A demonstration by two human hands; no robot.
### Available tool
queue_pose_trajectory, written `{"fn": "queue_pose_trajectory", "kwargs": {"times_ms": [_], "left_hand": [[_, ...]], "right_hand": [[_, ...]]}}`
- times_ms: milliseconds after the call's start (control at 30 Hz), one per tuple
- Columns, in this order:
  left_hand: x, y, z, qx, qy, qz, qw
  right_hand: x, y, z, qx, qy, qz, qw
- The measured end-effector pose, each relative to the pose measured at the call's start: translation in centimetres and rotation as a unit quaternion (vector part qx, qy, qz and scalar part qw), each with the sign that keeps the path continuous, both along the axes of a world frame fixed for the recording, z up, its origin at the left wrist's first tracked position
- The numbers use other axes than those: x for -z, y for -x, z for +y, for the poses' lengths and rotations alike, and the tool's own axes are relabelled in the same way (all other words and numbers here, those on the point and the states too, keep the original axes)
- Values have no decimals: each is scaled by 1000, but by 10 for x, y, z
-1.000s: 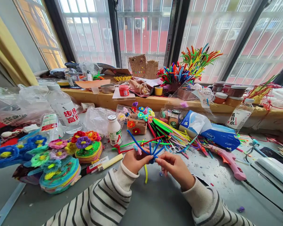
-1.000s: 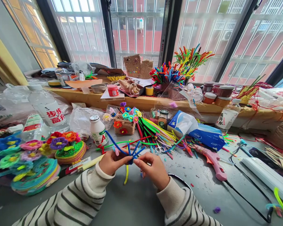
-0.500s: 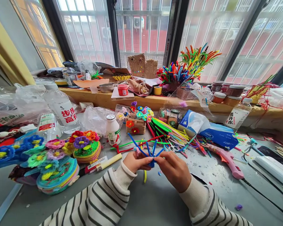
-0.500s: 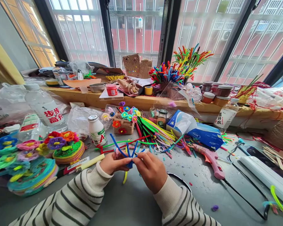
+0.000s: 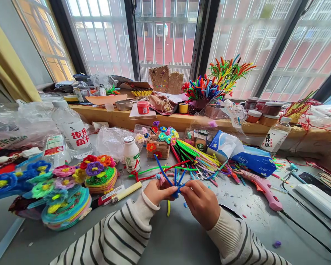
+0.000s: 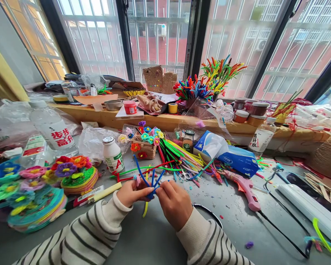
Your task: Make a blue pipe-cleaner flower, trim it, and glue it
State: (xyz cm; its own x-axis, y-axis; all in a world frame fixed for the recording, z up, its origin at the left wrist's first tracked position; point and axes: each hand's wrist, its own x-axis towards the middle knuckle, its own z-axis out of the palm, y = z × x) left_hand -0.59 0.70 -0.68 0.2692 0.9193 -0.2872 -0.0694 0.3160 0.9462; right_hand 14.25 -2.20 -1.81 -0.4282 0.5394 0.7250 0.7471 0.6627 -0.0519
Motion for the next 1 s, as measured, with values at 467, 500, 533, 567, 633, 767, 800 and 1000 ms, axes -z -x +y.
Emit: {"fn": "queue_pose_trajectory", "kwargs": {"times_ms": [467, 500, 533, 567, 633, 767, 800, 1000], "left_hand": [[5, -3, 4, 128, 119, -18, 984], [5, -4, 4, 118, 106, -15, 987], [5, -4, 3, 108, 90, -10, 990], [5, -4, 3, 99, 71, -3, 993], [5, -4, 2, 90, 31, 10, 995], [4, -2, 1, 85, -16, 25, 996], [3, -2, 1, 88, -18, 20, 996], [-3, -3, 0, 140, 47, -38, 988]], "right_hand": [[2, -6, -1, -11, -33, 7, 999], [1, -6, -1, -11, -31, 8, 999], [1, -6, -2, -11, -29, 8, 999], [0, -5, -2, -11, -26, 8, 1000], [-2, -4, -4, -10, -23, 11, 1000], [-5, -2, -5, -15, -21, 26, 999], [-5, -2, -5, -19, -20, 28, 999], [-2, -4, -6, -38, -35, 45, 998]]}}
